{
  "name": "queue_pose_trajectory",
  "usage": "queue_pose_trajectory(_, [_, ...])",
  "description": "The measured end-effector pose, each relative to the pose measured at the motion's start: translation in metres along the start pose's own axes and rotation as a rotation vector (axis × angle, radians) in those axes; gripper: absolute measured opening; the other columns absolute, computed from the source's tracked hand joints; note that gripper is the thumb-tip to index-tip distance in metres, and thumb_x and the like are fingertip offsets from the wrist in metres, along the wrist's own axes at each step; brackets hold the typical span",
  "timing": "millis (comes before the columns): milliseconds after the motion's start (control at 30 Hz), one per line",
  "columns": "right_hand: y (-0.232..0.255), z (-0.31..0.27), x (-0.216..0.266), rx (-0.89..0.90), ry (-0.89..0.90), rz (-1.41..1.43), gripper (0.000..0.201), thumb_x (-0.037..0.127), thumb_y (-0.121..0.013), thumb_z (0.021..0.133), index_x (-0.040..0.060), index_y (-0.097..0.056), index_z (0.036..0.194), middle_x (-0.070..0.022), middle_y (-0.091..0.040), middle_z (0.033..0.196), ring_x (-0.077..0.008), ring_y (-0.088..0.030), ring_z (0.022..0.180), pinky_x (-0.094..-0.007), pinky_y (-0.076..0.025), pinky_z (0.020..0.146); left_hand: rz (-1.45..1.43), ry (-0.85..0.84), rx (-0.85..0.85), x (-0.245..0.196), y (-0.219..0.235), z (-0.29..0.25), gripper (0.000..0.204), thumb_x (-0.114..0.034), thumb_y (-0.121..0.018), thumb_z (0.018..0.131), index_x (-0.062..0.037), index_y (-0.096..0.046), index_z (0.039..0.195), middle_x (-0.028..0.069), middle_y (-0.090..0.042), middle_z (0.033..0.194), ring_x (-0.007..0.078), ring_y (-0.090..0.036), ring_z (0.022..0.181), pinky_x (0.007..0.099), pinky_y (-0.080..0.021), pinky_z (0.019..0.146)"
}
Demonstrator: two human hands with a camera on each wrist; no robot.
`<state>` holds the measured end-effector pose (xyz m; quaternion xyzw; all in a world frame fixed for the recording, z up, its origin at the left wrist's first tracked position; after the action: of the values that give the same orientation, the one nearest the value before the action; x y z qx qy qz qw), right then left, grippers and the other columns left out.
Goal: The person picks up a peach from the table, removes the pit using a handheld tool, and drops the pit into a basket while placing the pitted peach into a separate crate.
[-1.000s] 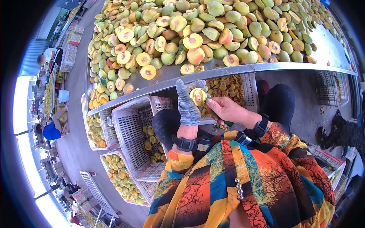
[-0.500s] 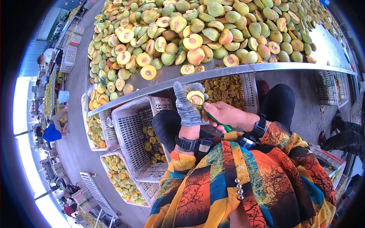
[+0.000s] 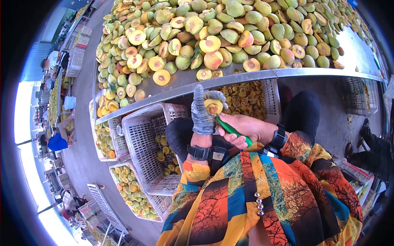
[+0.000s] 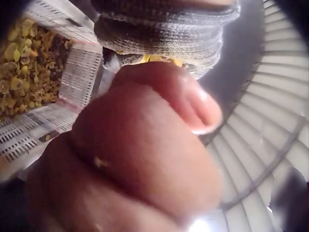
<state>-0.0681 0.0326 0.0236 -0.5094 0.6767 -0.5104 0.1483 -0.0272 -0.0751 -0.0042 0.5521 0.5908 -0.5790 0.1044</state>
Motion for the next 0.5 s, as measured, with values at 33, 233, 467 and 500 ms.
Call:
queue_pose_trajectory(33, [0.001, 0.0, -0.001, 0.003, -0.002, -0.001, 0.046, 0.049, -0.029, 0.091, 0.0065, -0.044, 0.083, 0.0037, -0.035, 0.054, -0.0031, -0.031, 0.034, -0.0195, -0.029, 0.028, 0.001, -0.002, -0.003, -0.002, -0.001, 0.0, 0.065, -0.06, -0.035, 0.083, 0.0005, -0.059, 0.075, 0.013, -0.06, 0.067, 0.0237, -0.058, 0.052, 0.0318, -0.051, 0.05])
queue_pose_trajectory(233, [-0.004, 0.001, -0.018, 0.281, -0.065, 0.424, 0.046, 0.049, -0.029, 0.091, 0.0066, -0.045, 0.086, 0.0036, -0.036, 0.053, -0.0029, -0.031, 0.034, -0.0186, -0.029, 0.027, -0.121, 0.013, -0.03, 0.011, -0.005, 0.001, 0.073, -0.068, -0.034, 0.079, 0.0011, -0.059, 0.075, 0.0119, -0.06, 0.066, 0.0224, -0.057, 0.05, 0.027, -0.047, 0.045])
queue_pose_trajectory(467, [0.013, -0.027, 0.021, -0.025, 0.176, 0.054, 0.051, 0.049, -0.023, 0.091, 0.006, -0.049, 0.093, 0.0032, -0.034, 0.05, -0.0034, -0.029, 0.032, -0.0167, -0.026, 0.027, -0.191, -0.158, -0.348, -0.05, 0.033, -0.008, 0.068, -0.064, -0.036, 0.08, -0.0004, -0.058, 0.084, 0.0116, -0.061, 0.071, 0.0247, -0.059, 0.058, 0.0302, -0.049, 0.049])
queue_pose_trajectory(500, [0.029, -0.027, 0.025, -0.055, 0.15, -0.017, 0.046, 0.046, -0.033, 0.091, 0.0039, -0.051, 0.089, -0.0017, -0.039, 0.049, -0.0086, -0.037, 0.033, -0.0244, -0.031, 0.03, -0.144, -0.164, -0.327, -0.058, 0.041, -0.01, 0.065, -0.062, -0.036, 0.082, -0.0009, -0.058, 0.088, 0.0118, -0.062, 0.074, 0.0246, -0.06, 0.058, 0.0265, -0.047, 0.044])
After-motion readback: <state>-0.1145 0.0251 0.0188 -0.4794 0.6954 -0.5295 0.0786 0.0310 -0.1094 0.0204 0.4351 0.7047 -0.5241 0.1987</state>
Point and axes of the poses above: each hand's wrist, its own z-axis towards the middle knuckle, its own y-axis out of the back of the hand, x = y × z, the point moved 7 cm from there along z, towards the middle knuckle
